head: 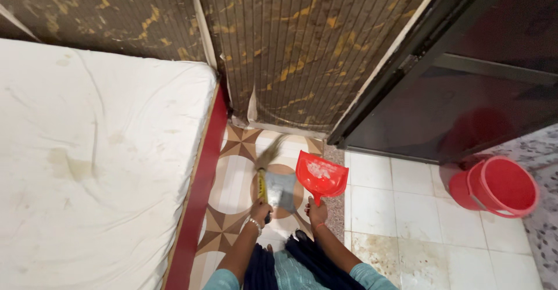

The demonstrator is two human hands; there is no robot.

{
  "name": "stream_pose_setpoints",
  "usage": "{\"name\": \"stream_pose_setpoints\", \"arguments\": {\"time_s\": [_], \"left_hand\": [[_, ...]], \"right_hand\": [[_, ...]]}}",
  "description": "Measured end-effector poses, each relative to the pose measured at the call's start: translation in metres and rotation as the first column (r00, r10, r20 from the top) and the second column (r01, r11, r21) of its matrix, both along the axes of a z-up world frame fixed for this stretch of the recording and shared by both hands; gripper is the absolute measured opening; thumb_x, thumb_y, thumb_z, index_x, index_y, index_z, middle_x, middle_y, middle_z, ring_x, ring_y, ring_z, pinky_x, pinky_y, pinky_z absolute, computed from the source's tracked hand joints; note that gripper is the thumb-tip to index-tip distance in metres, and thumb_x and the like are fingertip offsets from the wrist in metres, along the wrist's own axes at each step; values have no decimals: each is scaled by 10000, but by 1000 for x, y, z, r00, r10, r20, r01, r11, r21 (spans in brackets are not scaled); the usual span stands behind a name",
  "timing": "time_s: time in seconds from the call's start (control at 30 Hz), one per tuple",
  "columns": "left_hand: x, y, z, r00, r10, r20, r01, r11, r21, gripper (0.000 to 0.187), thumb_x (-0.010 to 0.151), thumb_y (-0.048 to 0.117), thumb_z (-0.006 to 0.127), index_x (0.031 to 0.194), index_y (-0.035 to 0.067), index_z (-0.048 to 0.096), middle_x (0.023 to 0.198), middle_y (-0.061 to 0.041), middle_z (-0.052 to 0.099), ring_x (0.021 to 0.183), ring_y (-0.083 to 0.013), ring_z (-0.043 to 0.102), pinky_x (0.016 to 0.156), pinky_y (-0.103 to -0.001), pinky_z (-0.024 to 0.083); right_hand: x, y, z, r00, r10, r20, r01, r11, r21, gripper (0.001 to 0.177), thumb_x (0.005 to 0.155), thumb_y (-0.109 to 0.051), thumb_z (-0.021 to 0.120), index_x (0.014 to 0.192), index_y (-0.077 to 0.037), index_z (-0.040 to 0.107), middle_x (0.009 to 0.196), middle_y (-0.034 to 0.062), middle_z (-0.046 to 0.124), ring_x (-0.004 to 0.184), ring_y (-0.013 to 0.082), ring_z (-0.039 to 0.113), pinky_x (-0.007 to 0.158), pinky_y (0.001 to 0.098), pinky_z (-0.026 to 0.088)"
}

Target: The person sweeps a patterned tiled floor in a bedroom using a broom and a red dustpan. They move around a bed and plastic chairs, sweeping debris into the dustpan.

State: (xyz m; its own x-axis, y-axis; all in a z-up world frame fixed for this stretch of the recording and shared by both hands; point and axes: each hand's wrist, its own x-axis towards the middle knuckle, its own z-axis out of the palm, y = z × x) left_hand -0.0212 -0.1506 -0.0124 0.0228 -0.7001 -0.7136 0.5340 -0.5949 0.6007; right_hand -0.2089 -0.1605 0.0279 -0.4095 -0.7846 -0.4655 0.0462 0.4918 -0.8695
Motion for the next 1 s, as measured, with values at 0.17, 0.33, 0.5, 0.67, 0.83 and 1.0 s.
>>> {"name": "stream_pose_setpoints", "arguments": {"time_s": [0.17,0.33,0.5,0.67,0.83,1.0], "left_hand": [[17,12,4,987,46,155,-50,999,21,705,755,-78,621,1397,111,400,786,-90,576,527,-172,554,432,-359,481],[-6,-2,14,989,141,-35,-145,982,-123,600,819,-32,562,1403,95,498,757,-87,564,546,-183,533,450,-327,439],[-23,-26,31,989,35,-141,-47,996,-79,408,879,9,536,1274,83,608,801,-61,627,548,-171,579,473,-319,496],[-26,-52,35,993,3,-121,-18,992,-123,319,892,32,605,1206,60,660,776,-54,617,539,-167,583,471,-311,498],[-25,-60,25,979,152,-138,-161,985,-56,260,921,103,592,1153,81,706,724,-56,632,506,-163,574,431,-316,478],[-29,-42,12,888,413,-203,-373,904,209,373,865,-21,600,1231,54,614,693,-75,547,439,-204,486,374,-343,391]], "right_hand": [[18,4,-2,993,81,-81,-80,997,13,290,949,-278,687,1056,-14,631,768,78,671,579,144,619,512,307,505],[28,-5,1,983,145,-110,-144,989,16,317,944,-295,696,1030,7,657,779,82,688,599,150,631,536,321,535],[29,-18,1,985,143,-91,-146,989,-22,309,926,-291,707,1054,-14,657,779,90,697,600,165,641,549,329,555],[23,-37,2,973,173,-151,-167,985,46,309,927,-297,697,1055,-19,660,773,86,710,599,163,662,551,323,554],[4,-67,4,964,244,-100,-245,969,4,341,952,-303,697,1037,24,650,777,112,684,611,176,634,552,335,539],[-21,-101,7,902,344,-260,-338,939,70,308,927,-313,698,1045,-31,658,760,63,706,612,151,671,571,315,546]]}}
